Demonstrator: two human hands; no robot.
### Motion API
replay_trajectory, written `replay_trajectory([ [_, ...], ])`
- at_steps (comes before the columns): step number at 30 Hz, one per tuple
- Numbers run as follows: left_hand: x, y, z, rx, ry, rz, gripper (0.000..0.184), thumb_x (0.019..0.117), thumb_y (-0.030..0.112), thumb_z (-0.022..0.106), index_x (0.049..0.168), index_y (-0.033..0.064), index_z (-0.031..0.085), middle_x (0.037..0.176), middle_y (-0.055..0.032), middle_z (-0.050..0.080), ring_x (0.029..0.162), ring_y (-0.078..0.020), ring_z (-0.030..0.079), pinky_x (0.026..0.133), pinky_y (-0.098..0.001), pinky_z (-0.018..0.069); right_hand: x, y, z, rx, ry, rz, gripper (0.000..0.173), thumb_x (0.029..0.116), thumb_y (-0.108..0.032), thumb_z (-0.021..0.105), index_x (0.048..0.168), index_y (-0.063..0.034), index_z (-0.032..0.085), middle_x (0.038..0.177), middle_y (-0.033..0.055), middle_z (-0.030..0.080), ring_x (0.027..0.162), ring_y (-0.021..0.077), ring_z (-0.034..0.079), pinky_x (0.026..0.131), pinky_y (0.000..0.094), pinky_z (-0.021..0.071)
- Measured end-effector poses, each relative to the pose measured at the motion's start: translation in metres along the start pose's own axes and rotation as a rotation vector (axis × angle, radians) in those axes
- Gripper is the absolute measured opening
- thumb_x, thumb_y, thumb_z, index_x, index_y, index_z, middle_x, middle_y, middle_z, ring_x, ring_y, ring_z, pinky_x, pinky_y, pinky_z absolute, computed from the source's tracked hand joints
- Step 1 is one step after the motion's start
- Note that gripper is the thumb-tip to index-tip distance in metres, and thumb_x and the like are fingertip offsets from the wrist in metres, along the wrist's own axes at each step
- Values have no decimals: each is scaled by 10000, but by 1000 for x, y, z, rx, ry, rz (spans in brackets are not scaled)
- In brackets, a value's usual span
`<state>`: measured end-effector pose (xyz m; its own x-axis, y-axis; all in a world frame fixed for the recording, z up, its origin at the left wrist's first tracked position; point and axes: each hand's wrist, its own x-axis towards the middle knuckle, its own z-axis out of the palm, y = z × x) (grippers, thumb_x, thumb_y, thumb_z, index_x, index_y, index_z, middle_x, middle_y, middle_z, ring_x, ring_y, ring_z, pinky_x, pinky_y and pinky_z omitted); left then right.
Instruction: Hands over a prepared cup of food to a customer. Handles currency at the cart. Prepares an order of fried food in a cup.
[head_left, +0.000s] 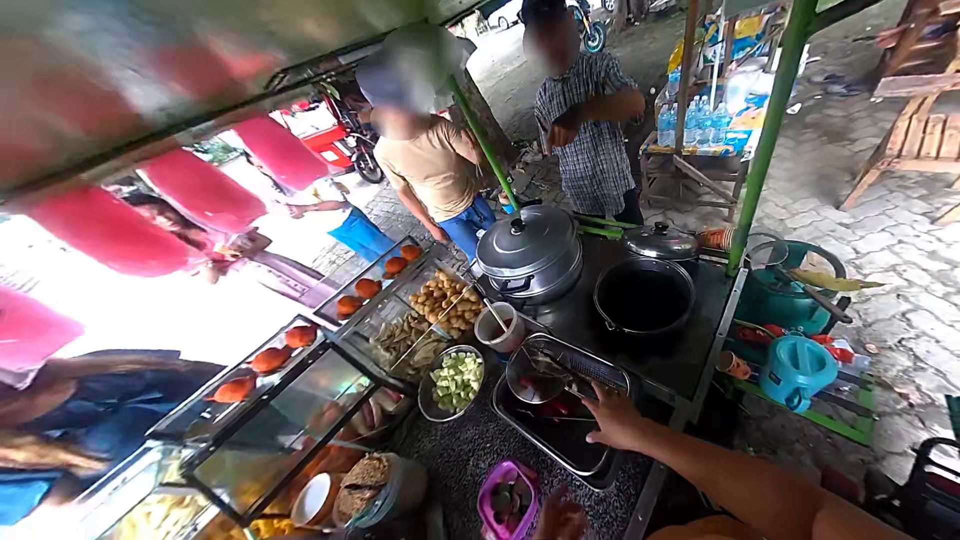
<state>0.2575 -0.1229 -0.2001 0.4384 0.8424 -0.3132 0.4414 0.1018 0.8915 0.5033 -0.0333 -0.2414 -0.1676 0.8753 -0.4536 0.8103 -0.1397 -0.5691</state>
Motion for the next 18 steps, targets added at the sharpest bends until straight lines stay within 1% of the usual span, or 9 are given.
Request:
replay_trajectory([
  [2,24,14,-16,226,92,4,657,975,201,674,1504,-66,392,1425,-263,554,1304,-334,575,1106,-474,470,-3,1,-5,6,8,20,766,959,-428,705,1554,-38,421,1669,312,169,1428,537,384,1126,665,363],
  [4,59,36,-50,560,210,-53,829,926,313,744,1572,-9,336,1607,-273,339,1476,-429,359,1189,-600,320,-4,-2,-4,-8,0,27,755,965,-417,700,1557,-41,420,1666,311,183,1414,539,403,1118,659,377],
  [6,105,60,-96,777,293,-124,935,932,385,723,1627,28,210,1687,-267,115,1563,-439,131,1223,-666,154,-3,-3,-4,-48,-12,35,753,975,-428,682,1568,-53,408,1667,312,175,1413,539,407,1115,661,378],
  [7,131,67,-122,860,335,-146,932,939,379,707,1632,32,190,1697,-257,71,1574,-428,76,1227,-672,105,-2,-3,-4,-63,-14,38,748,978,-431,677,1567,-54,412,1669,310,174,1420,538,397,1121,661,367],
  [9,178,69,-176,1013,428,-151,917,914,321,724,1624,28,224,1705,-234,62,1579,-419,49,1224,-683,73,-5,-6,1,-49,-2,38,724,982,-424,673,1558,-58,432,1663,315,188,1439,546,360,1149,671,313],
  [11,221,66,-221,1133,568,-84,905,870,280,756,1592,-12,295,1694,-253,110,1571,-428,96,1214,-686,106,-11,-7,3,2,33,37,683,985,-414,669,1539,-67,469,1654,313,222,1461,540,324,1181,669,262],
  [13,254,66,-252,1181,659,-101,973,882,330,759,1599,-51,223,1689,-282,66,1574,-431,71,1208,-695,101,-13,-5,6,67,88,16,667,986,-424,667,1532,-85,488,1646,297,263,1499,510,280,1206,661,221],
  [15,275,62,-273,1143,665,-160,1009,895,345,756,1606,-63,168,1687,-295,31,1577,-433,37,1204,-714,57,-14,0,6,131,159,-14,659,989,-437,660,1532,-100,496,1649,265,289,1534,467,239,1228,634,200],
  [18,292,53,-285,1036,558,-377,979,923,324,743,1615,-35,150,1694,-273,23,1580,-415,39,1211,-709,17,-18,8,2,219,246,-32,634,981,-456,665,1486,-92,547,1621,246,359,1535,441,262,1239,584,234],
])
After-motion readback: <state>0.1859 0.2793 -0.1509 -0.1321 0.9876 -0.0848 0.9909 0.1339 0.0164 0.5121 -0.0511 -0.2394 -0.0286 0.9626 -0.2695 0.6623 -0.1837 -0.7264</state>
